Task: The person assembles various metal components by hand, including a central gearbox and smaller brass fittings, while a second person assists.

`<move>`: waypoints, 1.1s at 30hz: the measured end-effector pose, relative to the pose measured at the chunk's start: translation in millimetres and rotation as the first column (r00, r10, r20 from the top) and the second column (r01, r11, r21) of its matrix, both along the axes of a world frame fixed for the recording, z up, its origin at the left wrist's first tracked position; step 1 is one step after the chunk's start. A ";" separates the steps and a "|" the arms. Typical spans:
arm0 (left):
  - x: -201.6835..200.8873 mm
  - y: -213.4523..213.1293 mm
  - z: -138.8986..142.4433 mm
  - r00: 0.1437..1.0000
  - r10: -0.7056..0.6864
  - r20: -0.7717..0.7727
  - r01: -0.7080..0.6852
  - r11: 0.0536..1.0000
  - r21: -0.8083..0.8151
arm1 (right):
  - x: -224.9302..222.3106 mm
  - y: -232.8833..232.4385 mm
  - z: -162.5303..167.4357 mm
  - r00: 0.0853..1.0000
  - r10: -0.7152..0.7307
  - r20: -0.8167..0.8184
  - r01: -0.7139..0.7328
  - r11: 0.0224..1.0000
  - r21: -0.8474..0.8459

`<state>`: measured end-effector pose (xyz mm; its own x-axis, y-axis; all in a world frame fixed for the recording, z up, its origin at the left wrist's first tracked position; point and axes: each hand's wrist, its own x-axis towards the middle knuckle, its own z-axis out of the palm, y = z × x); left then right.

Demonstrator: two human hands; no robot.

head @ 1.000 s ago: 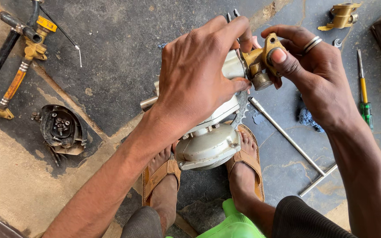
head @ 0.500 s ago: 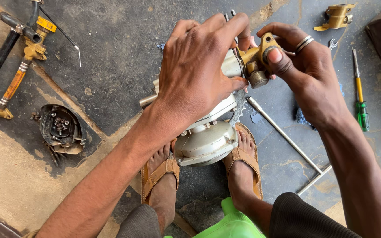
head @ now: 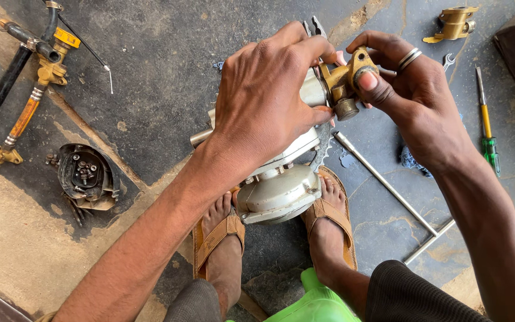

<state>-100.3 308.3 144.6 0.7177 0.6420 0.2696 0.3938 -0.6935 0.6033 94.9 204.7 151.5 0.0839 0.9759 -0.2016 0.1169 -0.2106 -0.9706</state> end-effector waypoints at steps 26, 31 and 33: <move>11.1 4.6 -17.8 1.000 0.020 -0.019 -0.021 0.998 -0.053 | 50.2 37.3 27.5 0.929 0.039 0.369 -0.058 0.997 0.041; 10.3 4.6 -13.8 0.999 0.045 -0.028 -0.046 0.998 -0.048 | 19.7 66.1 7.0 0.885 0.206 0.418 -0.216 0.976 -0.024; 7.8 4.5 -12.7 0.999 0.028 -0.033 -0.030 0.998 -0.064 | 11.9 74.3 -19.7 0.864 0.262 0.431 -0.262 0.963 -0.061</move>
